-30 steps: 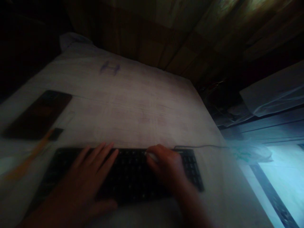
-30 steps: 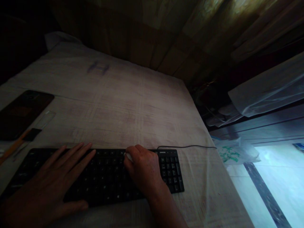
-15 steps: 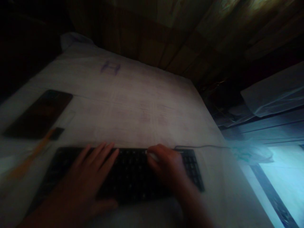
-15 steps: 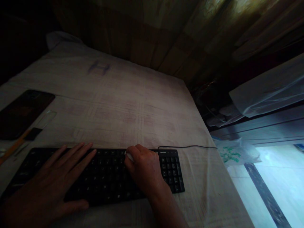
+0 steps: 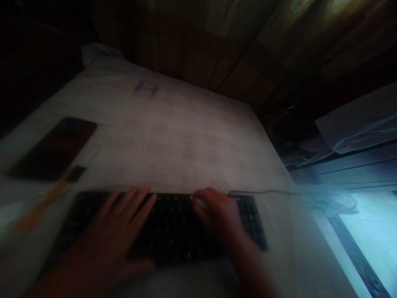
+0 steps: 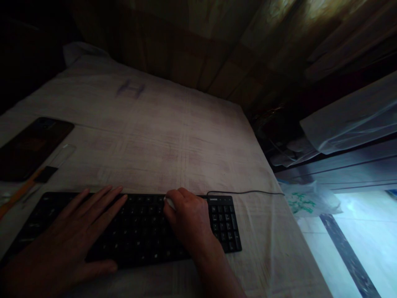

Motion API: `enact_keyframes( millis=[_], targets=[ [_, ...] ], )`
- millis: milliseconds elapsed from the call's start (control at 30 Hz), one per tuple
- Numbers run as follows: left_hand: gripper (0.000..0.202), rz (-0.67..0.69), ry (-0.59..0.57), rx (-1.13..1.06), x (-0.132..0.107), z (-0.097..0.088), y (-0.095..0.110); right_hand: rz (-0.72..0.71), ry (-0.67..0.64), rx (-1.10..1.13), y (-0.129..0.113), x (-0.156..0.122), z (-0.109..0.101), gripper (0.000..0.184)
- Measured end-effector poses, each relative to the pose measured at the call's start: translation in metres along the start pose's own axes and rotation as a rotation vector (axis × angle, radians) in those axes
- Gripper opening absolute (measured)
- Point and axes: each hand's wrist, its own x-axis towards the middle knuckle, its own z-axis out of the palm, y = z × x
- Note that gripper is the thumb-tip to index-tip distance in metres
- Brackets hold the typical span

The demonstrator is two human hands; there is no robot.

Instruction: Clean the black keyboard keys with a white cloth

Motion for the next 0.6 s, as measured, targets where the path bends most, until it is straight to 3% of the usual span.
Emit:
enact_keyframes(
  millis=[233, 400, 600],
  targets=[
    [0.107, -0.050, -0.040, -0.075, 0.001, -0.001, 0.000, 0.033, -0.084, 0.168, 0.002, -0.001, -0.016, 0.013],
    [0.114, -0.016, -0.009, -0.055, -0.003, -0.002, -0.012, 0.143, 0.098, 0.303, 0.020, -0.005, -0.037, 0.015],
    [0.076, -0.248, 0.003, -0.051, -0.020, -0.005, -0.041, 0.177, 0.122, 0.282, 0.029, -0.016, -0.040, 0.015]
  ],
)
